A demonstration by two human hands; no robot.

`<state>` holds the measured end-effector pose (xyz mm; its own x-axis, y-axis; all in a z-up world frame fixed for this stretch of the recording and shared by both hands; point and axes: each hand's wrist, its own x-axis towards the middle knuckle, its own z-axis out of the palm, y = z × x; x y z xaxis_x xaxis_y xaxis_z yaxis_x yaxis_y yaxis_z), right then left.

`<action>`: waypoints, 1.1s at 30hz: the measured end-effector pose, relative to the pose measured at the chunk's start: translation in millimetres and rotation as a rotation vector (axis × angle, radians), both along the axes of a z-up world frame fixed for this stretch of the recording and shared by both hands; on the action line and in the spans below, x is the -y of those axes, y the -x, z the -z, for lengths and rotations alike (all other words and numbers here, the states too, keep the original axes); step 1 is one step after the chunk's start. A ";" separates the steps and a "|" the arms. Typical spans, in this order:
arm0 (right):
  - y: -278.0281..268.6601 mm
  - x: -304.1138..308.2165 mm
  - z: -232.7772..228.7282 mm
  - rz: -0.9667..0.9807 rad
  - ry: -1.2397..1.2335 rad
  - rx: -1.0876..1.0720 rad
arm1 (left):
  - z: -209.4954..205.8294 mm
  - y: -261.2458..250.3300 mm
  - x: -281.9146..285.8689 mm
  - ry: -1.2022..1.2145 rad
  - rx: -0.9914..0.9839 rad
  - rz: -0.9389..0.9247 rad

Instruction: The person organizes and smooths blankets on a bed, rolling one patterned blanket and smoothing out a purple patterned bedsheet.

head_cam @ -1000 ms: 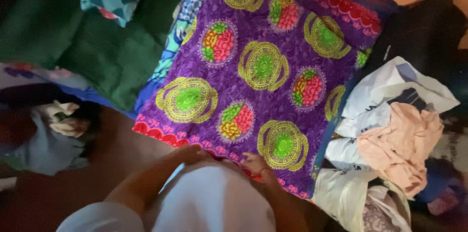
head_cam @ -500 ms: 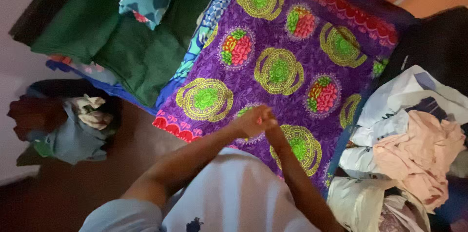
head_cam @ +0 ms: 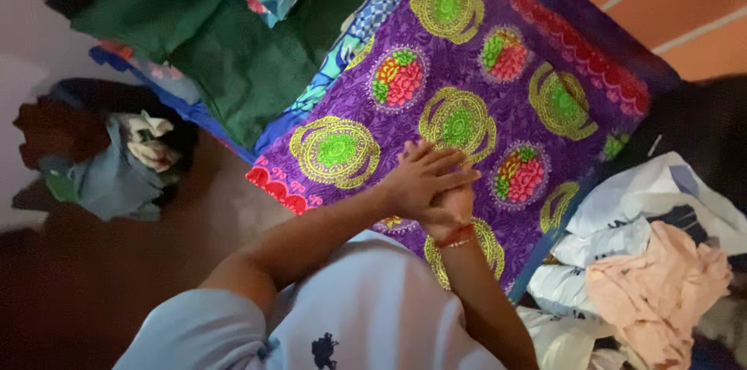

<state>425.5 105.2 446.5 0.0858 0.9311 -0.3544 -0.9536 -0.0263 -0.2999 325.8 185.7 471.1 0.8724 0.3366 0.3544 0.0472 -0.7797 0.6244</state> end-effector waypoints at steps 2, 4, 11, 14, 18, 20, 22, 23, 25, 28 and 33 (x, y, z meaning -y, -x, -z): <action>-5.2 10.0 -13.0 -0.040 0.149 -0.018 | 1.3 7.5 -17.5 0.032 -0.149 0.029; -3.7 21.7 -20.8 -0.068 0.298 -0.037 | 13.8 14.0 -27.4 0.066 -0.300 0.072; -25.7 32.9 -26.1 -0.252 0.065 -0.207 | 73.7 5.3 -5.7 0.735 -0.370 -0.074; -28.4 25.0 -41.2 -0.338 0.064 0.002 | 76.2 -6.1 1.0 1.328 -0.299 -0.173; -28.8 19.6 -81.2 -0.550 0.094 1.194 | 63.5 -9.6 6.8 2.130 0.135 -0.079; -10.5 16.2 -88.0 -0.520 0.052 1.373 | 51.3 -8.0 22.2 2.013 0.288 0.123; 2.6 12.0 -85.4 -0.412 0.018 1.788 | 42.6 -17.8 31.5 1.888 0.427 0.321; 8.7 9.8 -81.1 -0.355 0.043 1.953 | 39.1 -29.5 33.9 2.233 0.416 0.538; 8.3 13.0 -75.6 -0.277 0.117 2.140 | 28.2 -31.6 38.1 2.572 0.394 0.773; -1.8 20.2 -69.7 -0.226 0.224 2.254 | 1.9 -24.2 42.0 1.944 0.390 0.344; -30.3 28.1 -57.1 -0.122 0.455 2.276 | -3.4 -28.2 42.7 2.617 0.174 0.264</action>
